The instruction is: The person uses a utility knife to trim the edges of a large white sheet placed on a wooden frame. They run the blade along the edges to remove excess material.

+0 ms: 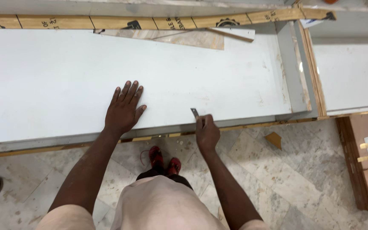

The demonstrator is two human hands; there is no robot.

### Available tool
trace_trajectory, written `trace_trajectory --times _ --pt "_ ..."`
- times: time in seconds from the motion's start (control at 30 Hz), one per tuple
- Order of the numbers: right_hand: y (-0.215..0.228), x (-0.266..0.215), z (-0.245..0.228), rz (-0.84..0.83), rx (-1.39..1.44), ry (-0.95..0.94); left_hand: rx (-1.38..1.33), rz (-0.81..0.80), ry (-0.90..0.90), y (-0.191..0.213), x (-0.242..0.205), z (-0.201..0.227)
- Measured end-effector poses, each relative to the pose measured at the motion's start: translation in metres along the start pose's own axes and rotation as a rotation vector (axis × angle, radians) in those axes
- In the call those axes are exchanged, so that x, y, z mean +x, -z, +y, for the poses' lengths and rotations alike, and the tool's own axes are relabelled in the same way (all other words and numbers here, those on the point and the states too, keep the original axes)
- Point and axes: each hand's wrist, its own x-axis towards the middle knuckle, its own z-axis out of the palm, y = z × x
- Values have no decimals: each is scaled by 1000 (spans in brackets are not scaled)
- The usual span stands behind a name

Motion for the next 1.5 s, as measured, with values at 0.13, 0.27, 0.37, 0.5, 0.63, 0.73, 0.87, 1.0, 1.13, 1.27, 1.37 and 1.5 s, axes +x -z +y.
trace_trajectory --times 0.13,0.27,0.37,0.5,0.63,0.73,0.87,1.0,1.13,1.27,1.37,1.5 --pt "9 2 -8 117 55 -64 22 37 28 2 -7 7" --pt "19 7 4 -22 27 58 5 10 56 -1 -10 12" --pt "8 10 6 126 22 -41 20 6 57 -2 -10 9" --pt "-1 4 5 89 -86 -12 -2 -4 52 -3 -11 8" --pt "0 7 0 82 -29 -86 4 -16 39 -5 -9 3" --pt "2 4 -4 -6 -93 -210 -3 7 12 -5 -12 3" --pt "0 7 -20 217 -15 -51 -28 21 -8 -1 -10 -1" --pt "-9 -5 -24 218 -106 -62 -65 26 -35 1 -12 -3" --pt "-14 -4 -11 264 -84 -103 -104 26 -69 5 -13 -7" --pt "-14 -4 -20 337 221 -348 -129 11 -157 8 -15 -12" --pt "-30 -36 -69 240 69 -200 -145 -73 -240 9 -17 -25" --pt "-76 -103 -149 -41 178 -178 -143 -215 -341 11 -11 -58"
